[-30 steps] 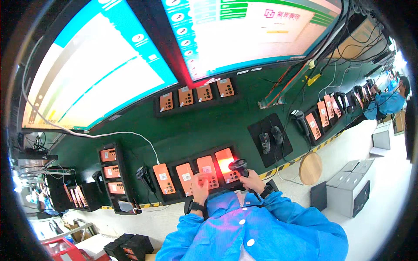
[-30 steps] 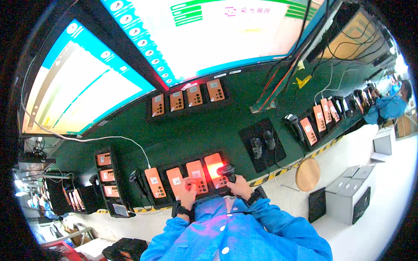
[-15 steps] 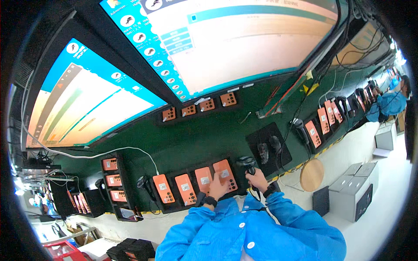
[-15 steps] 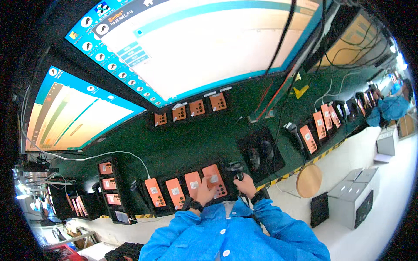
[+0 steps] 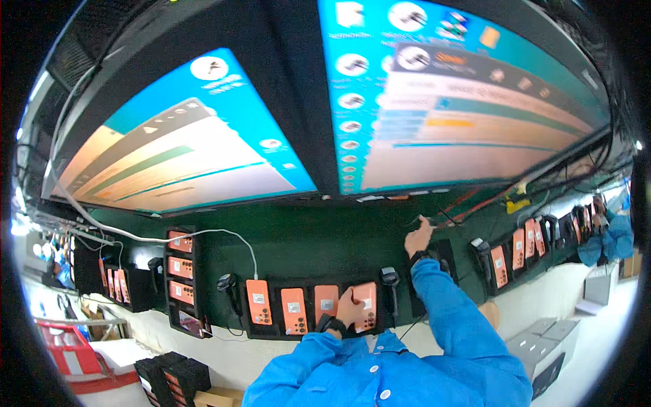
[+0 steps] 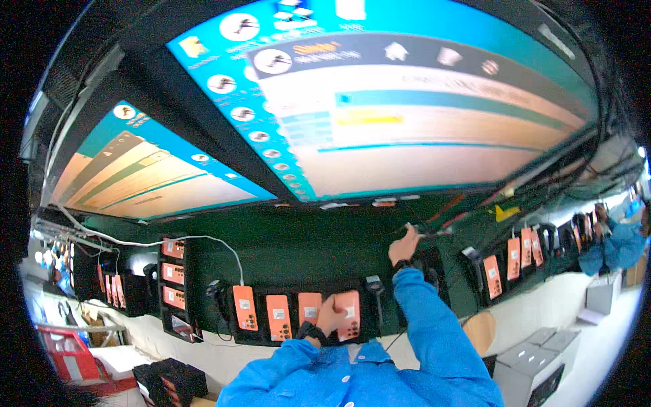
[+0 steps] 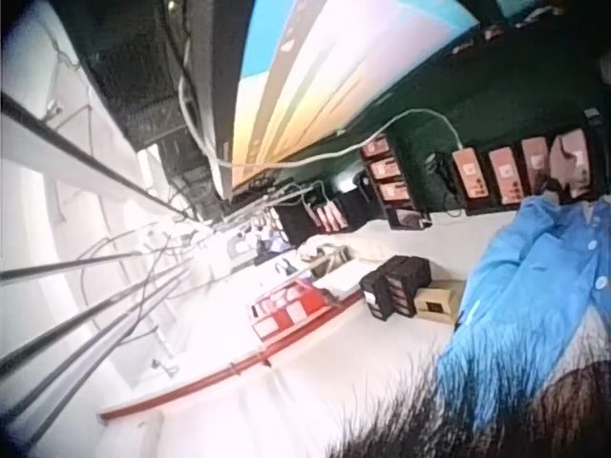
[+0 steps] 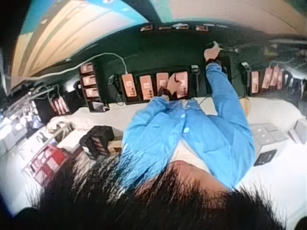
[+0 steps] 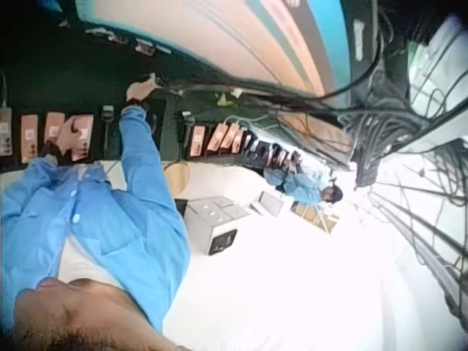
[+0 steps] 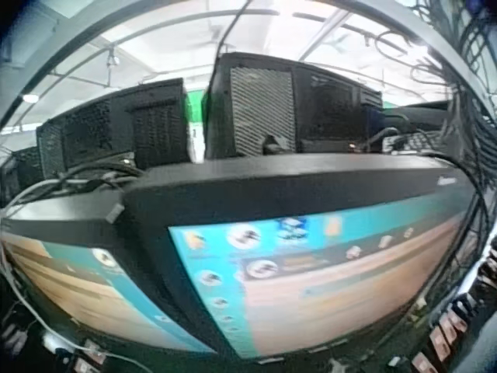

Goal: The operator uses a barcode scanner to register mobile phones and then performs a series of manual interface tests on each device.

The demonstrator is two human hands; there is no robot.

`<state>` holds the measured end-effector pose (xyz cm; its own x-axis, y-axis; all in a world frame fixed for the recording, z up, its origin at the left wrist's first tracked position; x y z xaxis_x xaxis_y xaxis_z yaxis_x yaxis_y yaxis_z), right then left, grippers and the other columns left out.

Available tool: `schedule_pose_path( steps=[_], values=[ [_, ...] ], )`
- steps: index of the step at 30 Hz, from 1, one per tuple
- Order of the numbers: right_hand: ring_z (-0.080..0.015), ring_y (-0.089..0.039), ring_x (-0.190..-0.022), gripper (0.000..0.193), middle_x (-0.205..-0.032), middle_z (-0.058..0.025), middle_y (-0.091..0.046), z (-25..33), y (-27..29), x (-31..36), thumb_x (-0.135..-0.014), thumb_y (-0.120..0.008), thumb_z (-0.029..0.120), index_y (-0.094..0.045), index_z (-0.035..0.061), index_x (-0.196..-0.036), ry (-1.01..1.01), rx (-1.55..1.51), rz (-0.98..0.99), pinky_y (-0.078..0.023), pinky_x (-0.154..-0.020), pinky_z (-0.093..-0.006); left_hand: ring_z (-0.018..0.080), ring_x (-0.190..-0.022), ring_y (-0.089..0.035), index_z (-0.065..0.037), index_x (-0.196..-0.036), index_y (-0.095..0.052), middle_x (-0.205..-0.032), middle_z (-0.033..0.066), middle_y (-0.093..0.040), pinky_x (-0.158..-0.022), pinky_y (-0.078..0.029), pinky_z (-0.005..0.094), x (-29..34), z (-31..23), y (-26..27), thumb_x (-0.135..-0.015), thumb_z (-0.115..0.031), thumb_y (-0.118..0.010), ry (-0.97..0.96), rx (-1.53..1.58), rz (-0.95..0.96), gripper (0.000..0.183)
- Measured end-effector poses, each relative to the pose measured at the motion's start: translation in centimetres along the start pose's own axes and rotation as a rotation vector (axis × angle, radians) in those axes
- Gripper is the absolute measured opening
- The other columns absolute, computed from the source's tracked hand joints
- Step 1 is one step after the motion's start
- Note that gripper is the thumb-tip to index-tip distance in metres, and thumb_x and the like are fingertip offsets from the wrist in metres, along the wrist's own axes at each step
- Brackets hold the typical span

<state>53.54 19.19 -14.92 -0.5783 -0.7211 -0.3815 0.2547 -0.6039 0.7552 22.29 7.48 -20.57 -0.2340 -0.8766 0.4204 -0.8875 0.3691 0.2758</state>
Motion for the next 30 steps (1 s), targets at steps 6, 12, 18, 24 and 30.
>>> schedule_pose_path(
  steps=[6,12,18,24,30],
  values=[
    [-0.037,-0.058,-0.098,0.021,-0.1,-0.0191,-0.061,-6.3,-6.0,-5.0,-0.07,-0.065,0.005,-0.068,0.0083,-0.09,-0.006,0.212,0.449,-0.048,-0.085,-0.0446,0.0146,-0.083,-0.061,-0.002,-0.105,-0.057,-0.088,0.0066,-0.063,-0.072,-0.05,0.0296,4.2,-8.6,2.5,-0.075,-0.007,-0.069,-0.175,0.071,0.176,0.033],
    [-0.0179,-0.063,-0.063,0.022,-0.071,-0.0111,-0.065,1.3,-2.1,-3.2,-0.086,-0.063,0.021,-0.065,-0.0012,-0.084,-0.09,-0.393,0.494,-0.05,-0.058,-0.0309,0.0113,-0.077,-0.059,-0.003,-0.106,-0.058,-0.087,0.0044,-0.063,-0.069,-0.049,0.0271,5.5,-8.4,3.5,-0.08,-0.009,-0.067,-0.149,0.059,0.105,0.028],
    [-0.0103,-0.063,-0.073,0.012,-0.08,-0.006,-0.068,15.8,7.7,9.1,-0.084,-0.067,0.009,-0.066,-0.0022,-0.089,-0.173,-0.823,1.028,-0.05,-0.066,-0.0238,0.015,-0.084,-0.064,-0.002,-0.107,-0.06,-0.09,0.0091,-0.067,-0.072,-0.051,0.029,5.1,-9.8,3.8,-0.085,-0.006,-0.063,-0.204,0.073,0.024,0.023],
    [-0.0106,-0.065,-0.074,0.013,-0.08,-0.0078,-0.069,15.4,11.1,13.8,-0.084,-0.066,0.009,-0.067,-0.0002,-0.093,-0.04,-0.791,0.995,-0.051,-0.067,-0.0265,0.0204,-0.082,-0.066,-0.003,-0.105,-0.061,-0.09,0.0128,-0.068,-0.073,-0.051,0.0307,6.0,-10.6,3.0,-0.083,-0.005,-0.064,-0.236,0.1,0.063,0.022],
    [-0.0149,-0.068,-0.074,0.014,-0.079,-0.0103,-0.069,15.6,13.9,14.4,-0.084,-0.066,0.01,-0.066,0.0002,-0.094,-0.027,-0.759,0.938,-0.052,-0.065,-0.0275,0.0192,-0.077,-0.066,-0.003,-0.099,-0.063,-0.085,0.0115,-0.069,-0.069,-0.051,0.03,7.1,-11.1,2.7,-0.082,-0.007,-0.067,-0.267,0.013,0.086,0.018]
  ],
)
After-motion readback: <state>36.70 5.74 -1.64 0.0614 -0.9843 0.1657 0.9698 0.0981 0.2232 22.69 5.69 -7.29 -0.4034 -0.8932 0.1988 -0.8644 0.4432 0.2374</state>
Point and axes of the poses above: each hand's wrist, its own x-axis away from the middle knuckle, its own y-axis out of the back of the hand, z = x × y, the point moved 9 cm from there along -x, towards the middle knuckle
